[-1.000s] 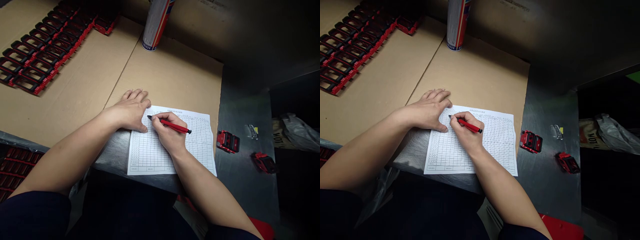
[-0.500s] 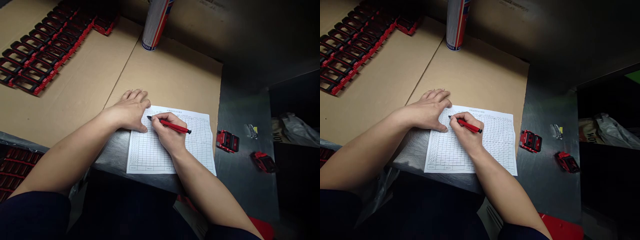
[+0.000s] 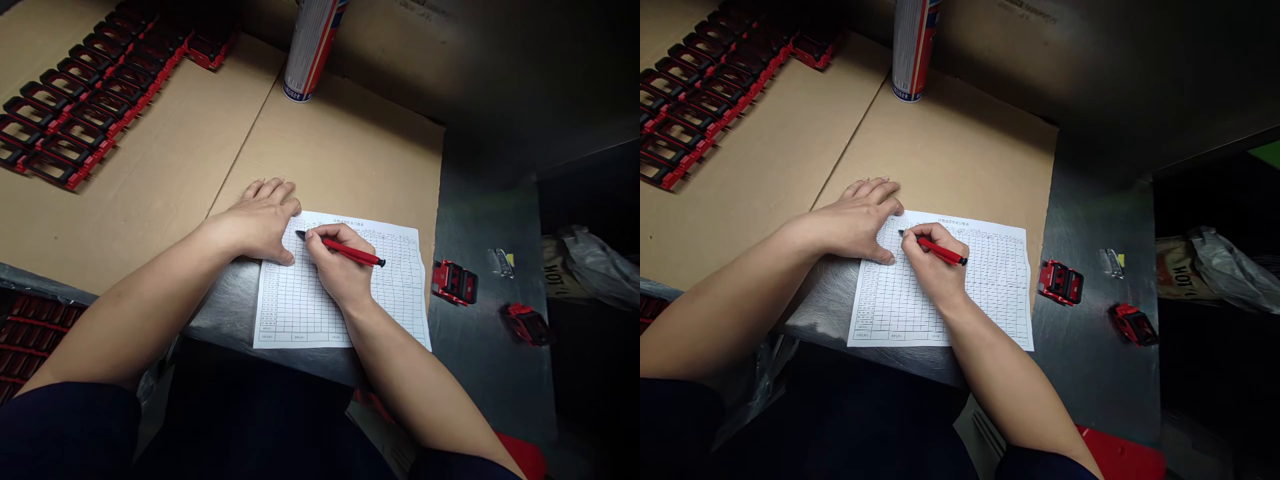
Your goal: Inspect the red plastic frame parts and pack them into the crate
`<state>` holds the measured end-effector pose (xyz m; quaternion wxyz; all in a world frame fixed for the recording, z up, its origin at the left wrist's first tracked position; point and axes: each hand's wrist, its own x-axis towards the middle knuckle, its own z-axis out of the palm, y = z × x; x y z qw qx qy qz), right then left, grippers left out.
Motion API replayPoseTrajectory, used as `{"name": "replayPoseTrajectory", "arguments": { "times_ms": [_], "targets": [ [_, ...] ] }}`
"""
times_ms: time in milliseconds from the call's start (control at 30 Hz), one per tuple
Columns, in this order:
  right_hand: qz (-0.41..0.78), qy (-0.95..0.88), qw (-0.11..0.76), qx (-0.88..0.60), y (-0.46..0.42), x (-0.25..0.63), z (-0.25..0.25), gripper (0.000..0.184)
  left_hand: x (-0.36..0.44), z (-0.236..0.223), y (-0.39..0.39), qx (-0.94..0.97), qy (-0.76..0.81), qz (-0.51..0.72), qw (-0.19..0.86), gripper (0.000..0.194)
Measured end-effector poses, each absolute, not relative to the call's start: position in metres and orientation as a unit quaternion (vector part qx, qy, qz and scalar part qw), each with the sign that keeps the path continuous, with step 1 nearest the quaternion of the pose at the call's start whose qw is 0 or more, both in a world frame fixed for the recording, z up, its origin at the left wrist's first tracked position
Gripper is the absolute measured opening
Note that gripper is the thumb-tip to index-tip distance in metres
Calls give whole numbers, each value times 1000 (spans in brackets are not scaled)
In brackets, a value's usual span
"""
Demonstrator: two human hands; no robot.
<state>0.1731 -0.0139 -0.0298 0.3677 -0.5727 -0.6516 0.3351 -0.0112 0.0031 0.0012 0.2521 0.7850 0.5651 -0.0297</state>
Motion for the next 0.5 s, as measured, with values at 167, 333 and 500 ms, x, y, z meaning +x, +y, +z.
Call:
{"name": "replayPoseTrajectory", "arguments": {
  "times_ms": [167,333,500],
  "targets": [
    [333,-653,367,-572,-14,173,-30,7,-11,1,3,785,565,-32,253,93],
    [334,-653,364,-574,-14,173,-30,8,-11,0,3,786,566,-27,249,93],
    [337,-653,364,-573,-14,173,-29,7,-11,0,3,784,567,-26,253,93]
  ]
}}
